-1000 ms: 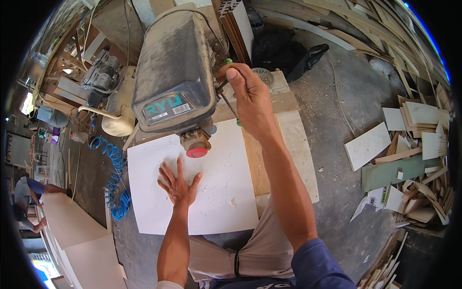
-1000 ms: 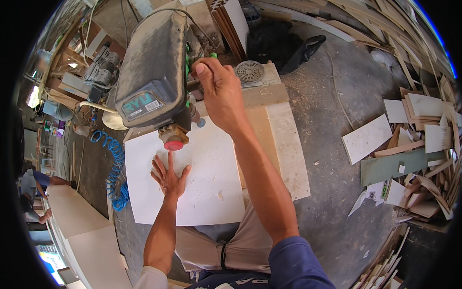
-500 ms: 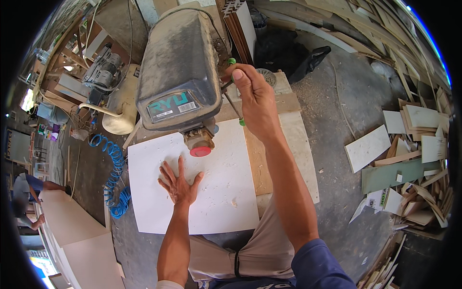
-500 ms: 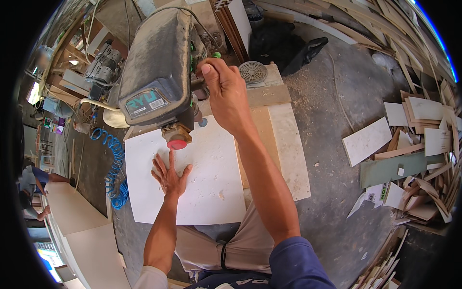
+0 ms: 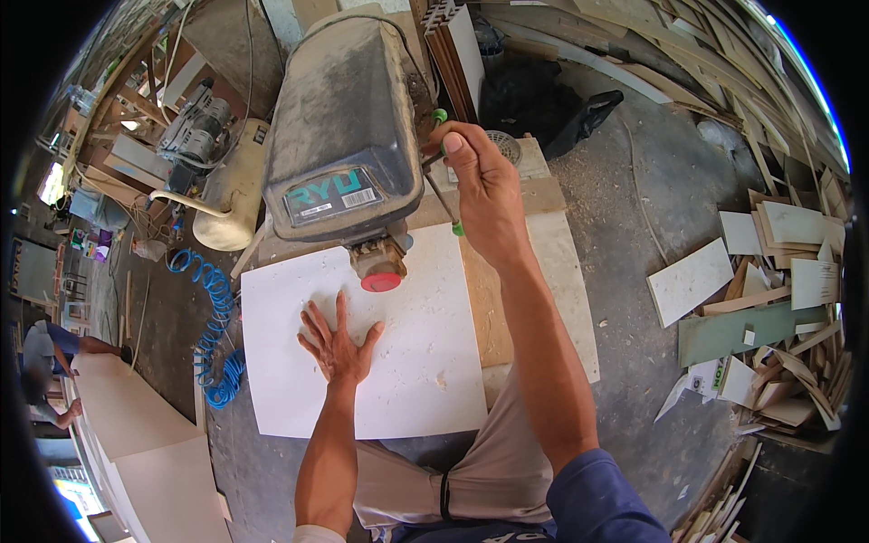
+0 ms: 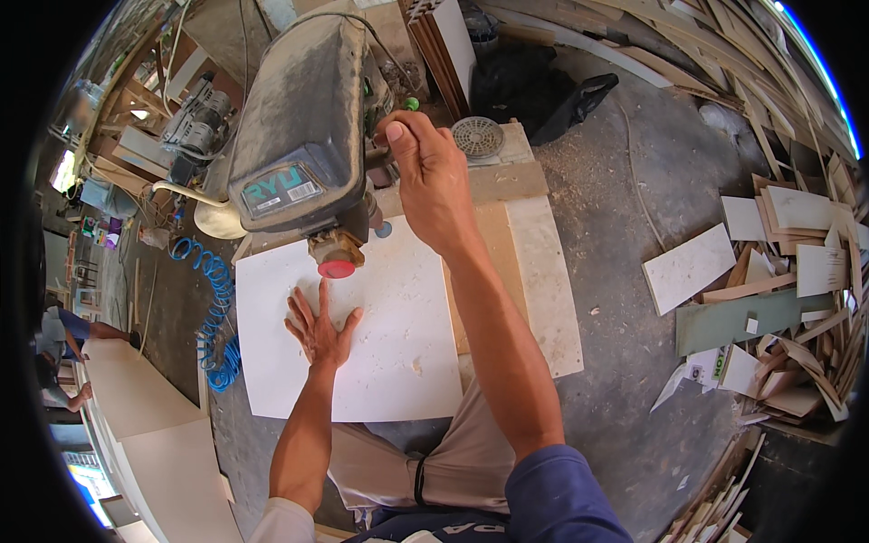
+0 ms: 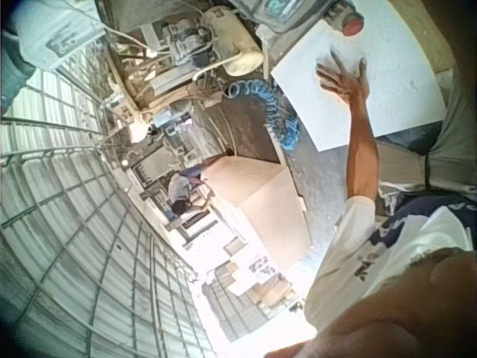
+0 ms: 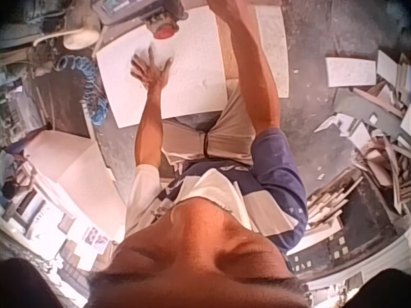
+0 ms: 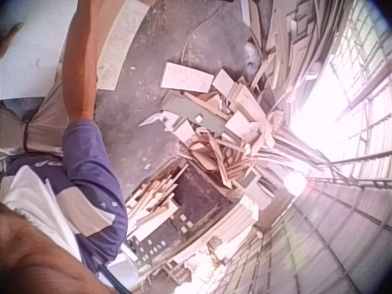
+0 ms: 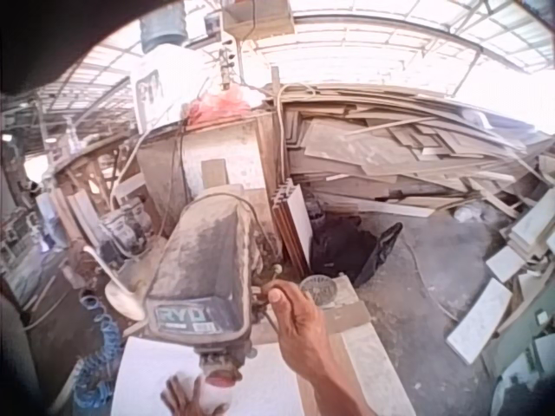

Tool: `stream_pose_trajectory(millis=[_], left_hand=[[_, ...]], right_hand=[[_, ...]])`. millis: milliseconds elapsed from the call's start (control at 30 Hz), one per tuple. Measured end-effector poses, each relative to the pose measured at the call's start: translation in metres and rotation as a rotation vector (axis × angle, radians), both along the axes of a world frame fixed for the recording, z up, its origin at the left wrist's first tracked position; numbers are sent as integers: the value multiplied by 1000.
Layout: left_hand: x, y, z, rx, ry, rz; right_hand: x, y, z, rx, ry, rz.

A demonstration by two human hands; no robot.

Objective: The person positions a white board under a drill press, lowers the drill to create multiple holes, and uses a handheld air blower to clear away sawdust.

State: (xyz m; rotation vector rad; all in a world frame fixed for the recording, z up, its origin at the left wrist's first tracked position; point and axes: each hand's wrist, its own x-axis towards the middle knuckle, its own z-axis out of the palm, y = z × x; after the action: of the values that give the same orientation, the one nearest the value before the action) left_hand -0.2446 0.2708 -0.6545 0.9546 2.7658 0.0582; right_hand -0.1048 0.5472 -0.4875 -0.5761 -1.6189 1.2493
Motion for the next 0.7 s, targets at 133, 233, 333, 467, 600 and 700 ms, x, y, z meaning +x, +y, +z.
stream_pose_trajectory(millis=[133,233,333,467,600,700], left_hand=[[1,0,1,-7,-5,8],[1,0,0,-13,-3,8],[0,0,0,-17,0,6],[0,0,0,-24,2,5],[0,0,0,-29,-3,8],[1,1,2,-37,-10,11]], right_hand=[[-1,0,-2,-3,-13,3],[0,-1,-1,-9,-2,11],[-1,-1,-3,-17,10,0],[1,-3,0,-18,-7,-6],[0,-2,-1,-3,-9,-10],[1,-3,-1,-4,-15,-12]])
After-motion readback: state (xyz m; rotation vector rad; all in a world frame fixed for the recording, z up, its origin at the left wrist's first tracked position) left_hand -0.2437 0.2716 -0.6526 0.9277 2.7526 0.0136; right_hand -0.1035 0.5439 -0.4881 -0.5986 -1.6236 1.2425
